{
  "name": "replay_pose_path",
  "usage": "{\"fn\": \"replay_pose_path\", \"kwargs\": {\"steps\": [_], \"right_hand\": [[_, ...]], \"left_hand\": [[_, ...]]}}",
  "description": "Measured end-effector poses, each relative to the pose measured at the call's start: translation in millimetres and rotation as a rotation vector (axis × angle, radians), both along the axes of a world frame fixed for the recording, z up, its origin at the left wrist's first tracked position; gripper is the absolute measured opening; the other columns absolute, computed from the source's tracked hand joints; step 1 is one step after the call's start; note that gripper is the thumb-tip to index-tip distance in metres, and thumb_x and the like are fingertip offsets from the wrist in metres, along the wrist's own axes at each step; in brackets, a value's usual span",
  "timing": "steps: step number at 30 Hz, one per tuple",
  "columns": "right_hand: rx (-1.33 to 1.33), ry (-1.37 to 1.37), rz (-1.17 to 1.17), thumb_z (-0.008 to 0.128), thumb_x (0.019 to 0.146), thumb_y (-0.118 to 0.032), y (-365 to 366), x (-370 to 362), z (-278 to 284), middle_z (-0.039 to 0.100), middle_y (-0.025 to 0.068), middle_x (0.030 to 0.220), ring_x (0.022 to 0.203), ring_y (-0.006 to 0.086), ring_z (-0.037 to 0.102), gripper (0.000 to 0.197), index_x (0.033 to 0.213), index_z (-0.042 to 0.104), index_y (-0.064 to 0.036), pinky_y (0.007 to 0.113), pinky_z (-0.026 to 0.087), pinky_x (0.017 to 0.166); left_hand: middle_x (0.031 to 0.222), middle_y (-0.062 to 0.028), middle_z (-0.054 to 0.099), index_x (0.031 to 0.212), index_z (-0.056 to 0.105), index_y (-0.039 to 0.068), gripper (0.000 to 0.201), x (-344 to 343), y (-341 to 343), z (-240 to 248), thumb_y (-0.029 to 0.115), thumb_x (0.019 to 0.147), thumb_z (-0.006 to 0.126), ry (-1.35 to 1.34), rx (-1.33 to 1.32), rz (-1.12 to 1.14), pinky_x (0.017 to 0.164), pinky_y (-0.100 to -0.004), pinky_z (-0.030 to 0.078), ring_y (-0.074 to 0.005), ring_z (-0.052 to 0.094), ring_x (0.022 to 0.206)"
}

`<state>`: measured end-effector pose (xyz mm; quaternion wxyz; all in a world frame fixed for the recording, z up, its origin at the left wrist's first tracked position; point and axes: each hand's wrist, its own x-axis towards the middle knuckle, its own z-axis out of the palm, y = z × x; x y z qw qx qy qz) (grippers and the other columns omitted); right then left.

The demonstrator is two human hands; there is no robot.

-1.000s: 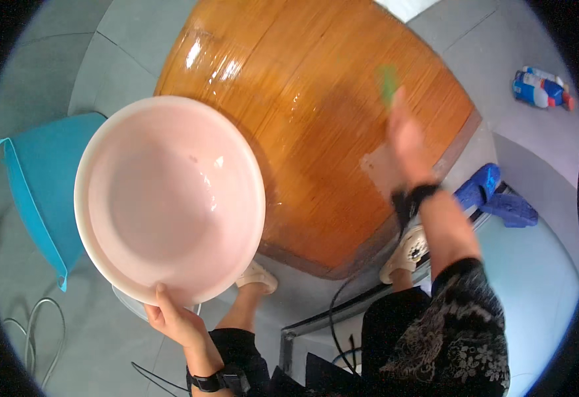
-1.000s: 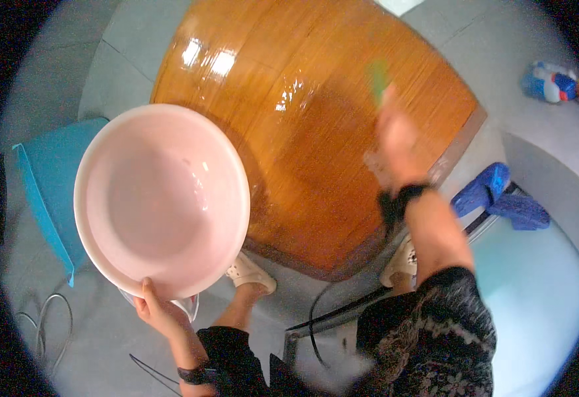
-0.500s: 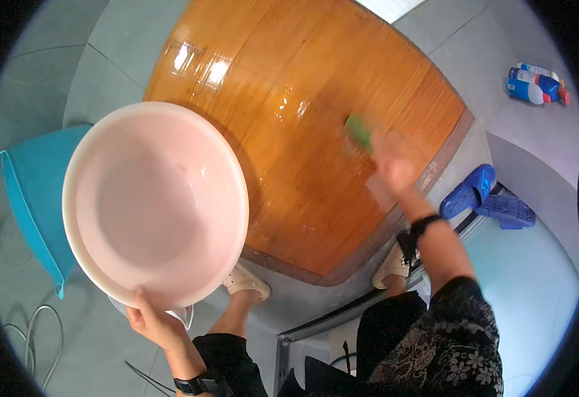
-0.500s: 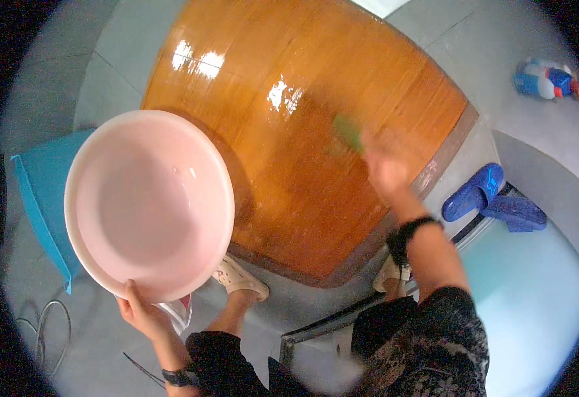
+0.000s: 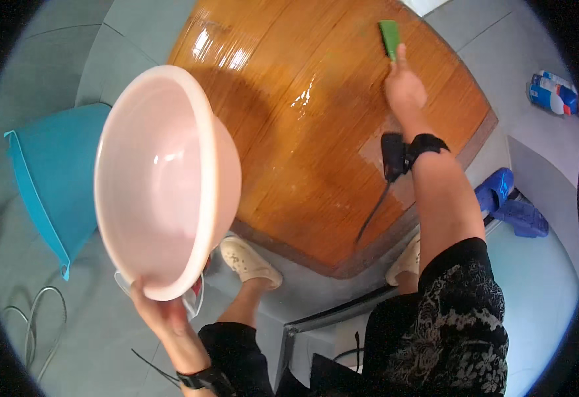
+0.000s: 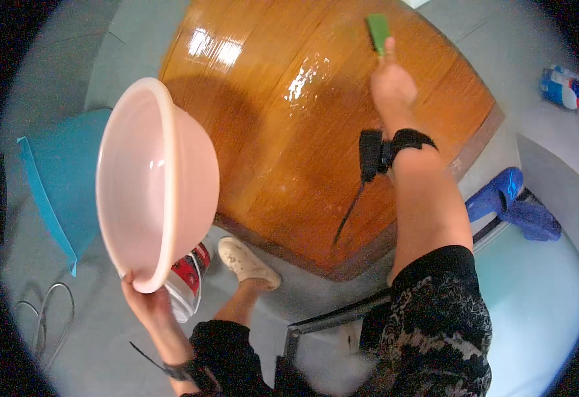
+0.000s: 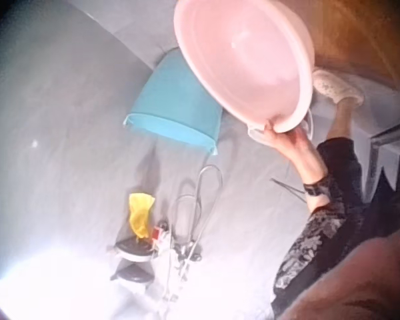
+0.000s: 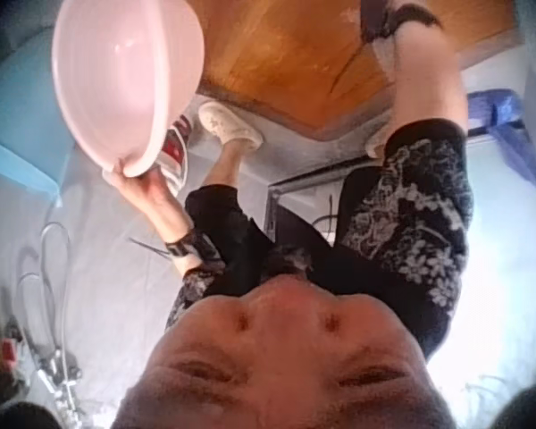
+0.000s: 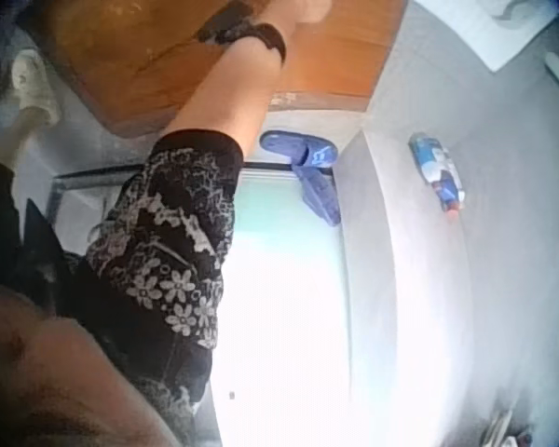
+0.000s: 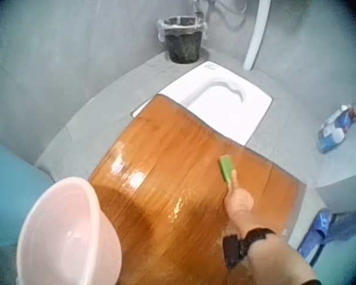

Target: Cleaning a curved wooden bench with water and a brush in a bathroom.

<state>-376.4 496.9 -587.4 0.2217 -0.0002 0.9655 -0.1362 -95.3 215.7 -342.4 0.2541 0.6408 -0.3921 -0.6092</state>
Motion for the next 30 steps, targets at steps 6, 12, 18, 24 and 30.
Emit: {"fn": "replay_pose_path", "kwargs": {"steps": [6, 12, 18, 24, 30], "right_hand": [[-0.067, 0.319, 0.549, 0.024, 0.089, -0.036, 13, 223, -107, 0.053, 0.0244, 0.106, 0.095, 0.0311, 0.055, 0.052, 0.124, 0.035, 0.0005, 0.043, 0.04, 0.084], [-0.09, -0.099, -0.404, 0.032, 0.086, -0.047, 24, 57, 25, 0.06, 0.0198, 0.071, 0.068, 0.0381, 0.057, 0.047, 0.111, 0.05, -0.011, 0.042, 0.045, 0.055], [0.285, -0.22, -0.613, 0.065, 0.06, -0.056, 219, 134, 22, 0.06, 0.0212, 0.076, 0.079, 0.0325, 0.06, 0.071, 0.087, 0.056, 0.009, 0.039, 0.047, 0.066], [-0.261, -0.177, -1.302, 0.079, 0.056, -0.028, 203, 214, -23, 0.057, 0.0121, 0.084, 0.064, 0.0196, 0.054, 0.055, 0.088, 0.054, 0.0099, 0.027, 0.044, 0.043], [-0.274, -0.399, -1.206, 0.076, 0.059, -0.023, 243, 214, -26, 0.057, 0.0091, 0.083, 0.069, 0.0203, 0.053, 0.048, 0.09, 0.054, 0.0057, 0.032, 0.041, 0.055]], "left_hand": [[0.093, -0.0127, 0.058, 0.098, 0.047, -0.004, 0.024, -3, 18, -26, 0.008, 0.077, 0.05, 0.268, 0.298, 0.126, 0.068, -0.0298, 0.053, -0.0203, 0.06, 0.081], [0.089, -0.0127, 0.058, 0.098, 0.045, -0.004, 0.024, 39, -15, -3, 0.008, 0.078, 0.05, 0.174, 0.174, 0.139, 0.065, -0.0297, 0.054, -0.0207, 0.06, 0.077], [0.092, -0.0126, 0.057, 0.1, 0.043, -0.005, 0.027, 42, 17, -9, 0.009, 0.078, 0.05, 0.131, 0.201, 0.125, 0.065, -0.0292, 0.054, -0.0206, 0.06, 0.079], [0.097, -0.0133, 0.055, 0.104, 0.04, -0.006, 0.032, 76, 19, -15, 0.009, 0.078, 0.051, 0.321, 0.346, 0.057, 0.069, -0.0312, 0.053, -0.0217, 0.058, 0.084], [0.109, -0.0109, 0.052, 0.114, 0.039, -0.002, 0.046, 84, 34, -11, 0.012, 0.073, 0.056, 0.173, 0.259, 0.133, 0.085, -0.0362, 0.046, -0.0218, 0.052, 0.099]]}}
